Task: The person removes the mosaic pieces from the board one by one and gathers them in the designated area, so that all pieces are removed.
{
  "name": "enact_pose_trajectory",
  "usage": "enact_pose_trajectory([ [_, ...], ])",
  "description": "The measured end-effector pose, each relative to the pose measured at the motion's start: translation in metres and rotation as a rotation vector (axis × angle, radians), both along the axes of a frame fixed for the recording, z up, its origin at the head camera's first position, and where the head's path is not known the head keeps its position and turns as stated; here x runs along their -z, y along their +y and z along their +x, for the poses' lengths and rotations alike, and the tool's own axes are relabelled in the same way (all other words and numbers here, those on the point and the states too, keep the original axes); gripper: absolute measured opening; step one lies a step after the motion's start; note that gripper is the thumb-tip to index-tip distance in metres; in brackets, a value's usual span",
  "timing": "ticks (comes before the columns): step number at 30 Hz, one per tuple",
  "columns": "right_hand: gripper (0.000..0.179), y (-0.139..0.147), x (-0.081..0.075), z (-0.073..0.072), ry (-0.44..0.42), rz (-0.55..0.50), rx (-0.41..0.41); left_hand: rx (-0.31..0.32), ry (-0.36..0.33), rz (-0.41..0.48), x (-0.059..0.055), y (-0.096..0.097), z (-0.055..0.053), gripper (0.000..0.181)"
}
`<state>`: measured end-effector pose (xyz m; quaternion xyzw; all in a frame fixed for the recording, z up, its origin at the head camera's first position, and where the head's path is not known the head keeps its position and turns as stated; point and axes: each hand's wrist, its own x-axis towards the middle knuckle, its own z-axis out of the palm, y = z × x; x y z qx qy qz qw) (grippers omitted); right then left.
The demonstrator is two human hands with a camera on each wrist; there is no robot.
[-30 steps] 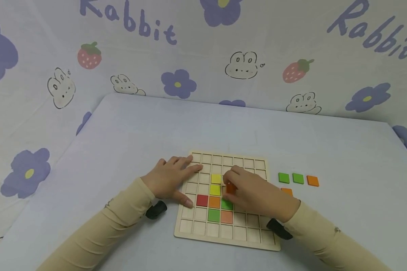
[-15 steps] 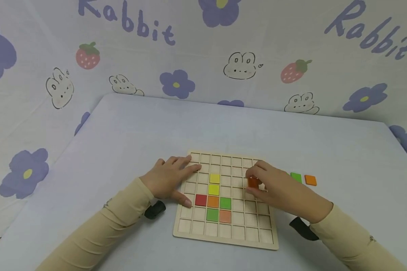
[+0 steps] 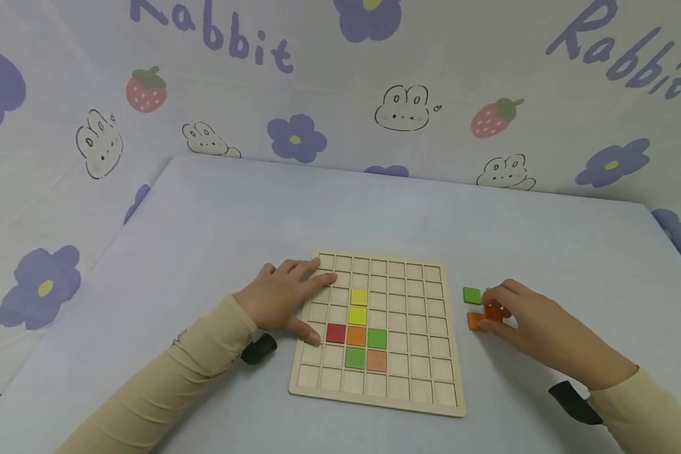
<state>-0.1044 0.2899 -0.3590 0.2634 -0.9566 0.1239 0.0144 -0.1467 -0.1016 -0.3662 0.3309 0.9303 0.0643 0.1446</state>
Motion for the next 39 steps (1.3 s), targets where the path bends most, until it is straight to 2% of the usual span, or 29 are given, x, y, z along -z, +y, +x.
enact_pose_trajectory([
  [5,0.028,0.013,0.006,-0.001,-0.093,0.074,0.079,-0.002,-0.007,-0.001,0.0,0.0,0.0,0.102],
  [9,0.028,0.018,0.009,-0.002,-0.123,0.093,0.1,-0.006,-0.011,-0.005,0.0,0.0,-0.001,0.102],
  [23,0.03,0.023,0.017,0.0,-0.046,0.117,0.061,-0.015,-0.022,-0.026,0.002,0.001,-0.002,0.103],
  [27,0.03,0.022,0.012,0.001,-0.033,0.124,0.06,-0.023,-0.035,-0.027,0.003,0.001,-0.003,0.104],
  [34,0.03,0.006,-0.003,0.002,-0.038,0.065,0.069,-0.021,-0.047,-0.016,0.002,0.0,-0.002,0.103],
  [39,0.029,-0.016,-0.009,0.002,-0.04,0.011,0.017,-0.015,-0.033,-0.014,0.002,0.0,-0.003,0.102],
])
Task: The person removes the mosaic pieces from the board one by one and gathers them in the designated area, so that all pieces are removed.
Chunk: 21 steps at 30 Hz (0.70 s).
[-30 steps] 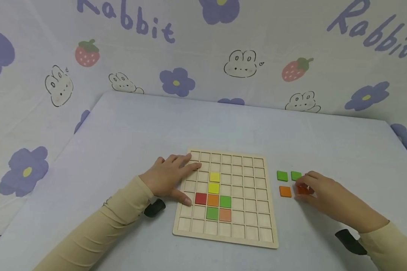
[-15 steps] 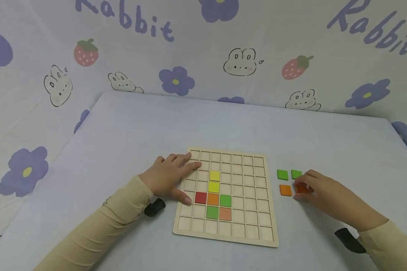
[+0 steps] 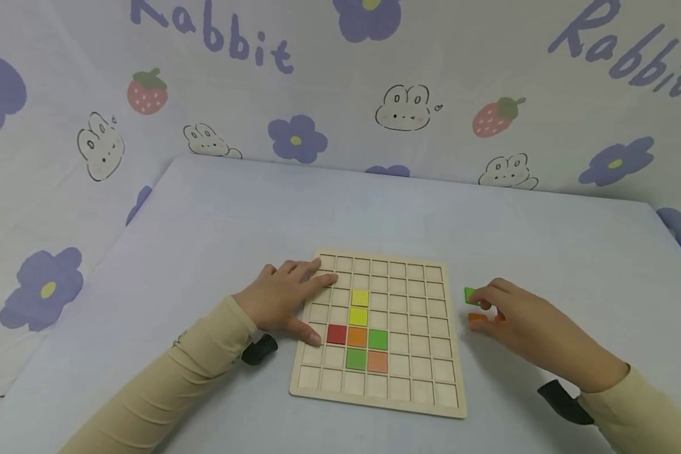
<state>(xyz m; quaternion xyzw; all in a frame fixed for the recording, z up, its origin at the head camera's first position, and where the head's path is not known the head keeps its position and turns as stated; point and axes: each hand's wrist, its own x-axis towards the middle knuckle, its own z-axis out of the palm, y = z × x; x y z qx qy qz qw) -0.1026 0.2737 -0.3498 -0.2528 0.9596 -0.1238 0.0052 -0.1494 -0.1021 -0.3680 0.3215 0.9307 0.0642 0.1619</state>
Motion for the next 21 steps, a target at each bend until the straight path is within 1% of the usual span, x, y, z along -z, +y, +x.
enact_pose_trajectory([
  [6,0.028,-0.032,-0.002,-0.008,0.004,-0.041,-0.073,-0.002,0.001,-0.002,0.001,0.001,0.0,0.102],
  [10,0.03,-0.058,0.0,-0.018,-0.036,-0.05,-0.124,-0.012,-0.004,-0.009,0.004,-0.001,0.001,0.104],
  [14,0.031,-0.083,0.002,-0.029,-0.085,-0.041,-0.152,-0.016,0.002,-0.012,0.007,-0.001,0.0,0.104],
  [21,0.029,-0.112,0.01,-0.043,-0.123,-0.019,-0.198,-0.006,0.023,-0.012,0.005,0.0,-0.002,0.104],
])
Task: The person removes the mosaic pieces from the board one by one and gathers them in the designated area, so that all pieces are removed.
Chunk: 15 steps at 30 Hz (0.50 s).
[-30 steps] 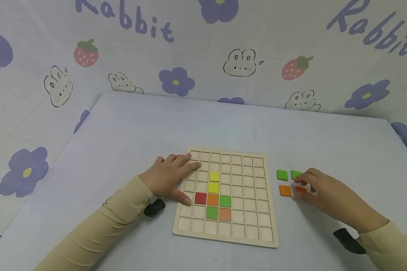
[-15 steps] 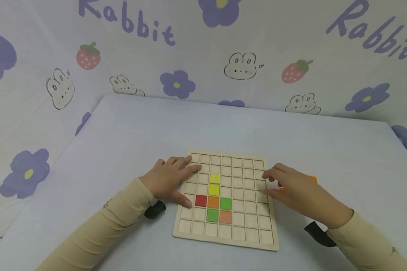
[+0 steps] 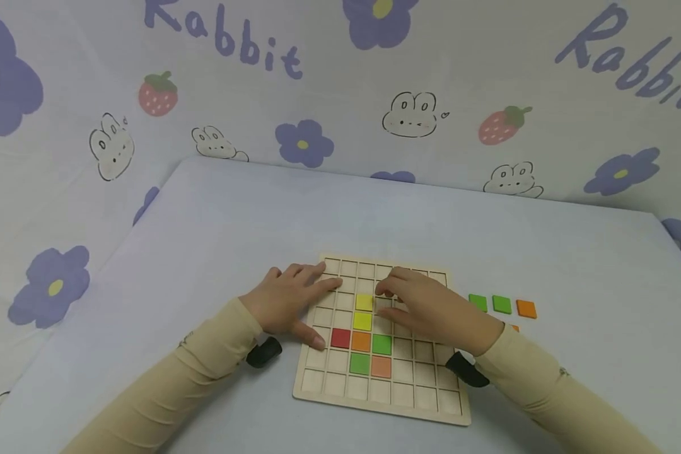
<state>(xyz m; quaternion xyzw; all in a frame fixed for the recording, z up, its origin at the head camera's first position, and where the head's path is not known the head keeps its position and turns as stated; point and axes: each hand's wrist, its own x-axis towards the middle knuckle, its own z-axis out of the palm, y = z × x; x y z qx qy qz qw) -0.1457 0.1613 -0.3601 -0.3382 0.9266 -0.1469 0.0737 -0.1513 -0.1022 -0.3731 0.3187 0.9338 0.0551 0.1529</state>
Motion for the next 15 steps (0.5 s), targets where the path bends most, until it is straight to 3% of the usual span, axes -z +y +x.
enact_pose_trajectory([
  [8,0.031,-0.02,0.01,-0.01,-0.056,-0.022,-0.035,0.012,0.015,-0.014,0.0,0.0,0.0,0.104],
  [15,0.031,-0.029,0.013,-0.01,-0.071,0.007,-0.007,0.016,0.021,-0.005,-0.003,-0.001,0.002,0.103],
])
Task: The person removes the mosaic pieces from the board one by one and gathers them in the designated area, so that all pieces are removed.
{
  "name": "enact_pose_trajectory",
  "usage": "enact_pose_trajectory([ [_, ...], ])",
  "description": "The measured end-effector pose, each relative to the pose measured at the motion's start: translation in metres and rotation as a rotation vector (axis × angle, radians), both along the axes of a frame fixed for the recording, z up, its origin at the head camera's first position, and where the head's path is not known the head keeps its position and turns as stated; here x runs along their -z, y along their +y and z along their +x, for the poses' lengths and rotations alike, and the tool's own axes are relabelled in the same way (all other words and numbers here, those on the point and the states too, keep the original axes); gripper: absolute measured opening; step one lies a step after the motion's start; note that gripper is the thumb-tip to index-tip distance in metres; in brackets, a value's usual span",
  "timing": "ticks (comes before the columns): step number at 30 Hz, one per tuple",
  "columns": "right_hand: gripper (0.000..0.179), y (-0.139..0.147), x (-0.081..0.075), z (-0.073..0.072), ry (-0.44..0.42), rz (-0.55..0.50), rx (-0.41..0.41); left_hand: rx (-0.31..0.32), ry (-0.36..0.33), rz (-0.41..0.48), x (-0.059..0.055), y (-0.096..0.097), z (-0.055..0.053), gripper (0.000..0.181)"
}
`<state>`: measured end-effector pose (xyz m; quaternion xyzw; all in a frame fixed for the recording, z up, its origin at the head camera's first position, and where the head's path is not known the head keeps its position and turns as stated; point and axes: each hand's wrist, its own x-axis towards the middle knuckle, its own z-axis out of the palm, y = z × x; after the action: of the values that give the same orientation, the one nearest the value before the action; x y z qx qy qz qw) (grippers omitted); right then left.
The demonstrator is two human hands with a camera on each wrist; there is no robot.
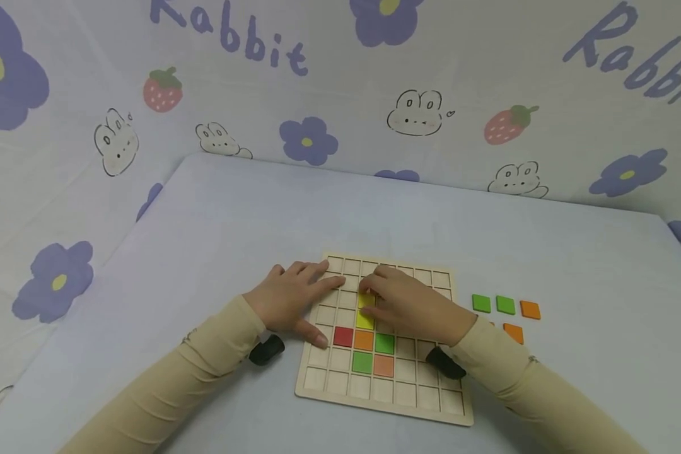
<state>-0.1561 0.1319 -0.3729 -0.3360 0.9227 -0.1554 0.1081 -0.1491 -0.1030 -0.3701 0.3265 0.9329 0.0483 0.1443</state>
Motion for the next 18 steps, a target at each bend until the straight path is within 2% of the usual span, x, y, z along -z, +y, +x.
enact_pose_trajectory([
  [6,0.032,-0.0001,-0.0004,0.0014,-0.003,0.005,0.022,0.004,-0.006,0.006,-0.0001,0.0003,0.0007,0.103],
  [14,0.032,0.0006,0.0003,0.003,0.055,-0.002,-0.013,-0.001,-0.011,-0.004,-0.0015,0.001,0.0005,0.104],
  [18,0.029,-0.0012,-0.0018,0.0036,0.024,-0.032,-0.006,-0.003,-0.011,-0.003,-0.0018,0.001,0.0006,0.104],
])
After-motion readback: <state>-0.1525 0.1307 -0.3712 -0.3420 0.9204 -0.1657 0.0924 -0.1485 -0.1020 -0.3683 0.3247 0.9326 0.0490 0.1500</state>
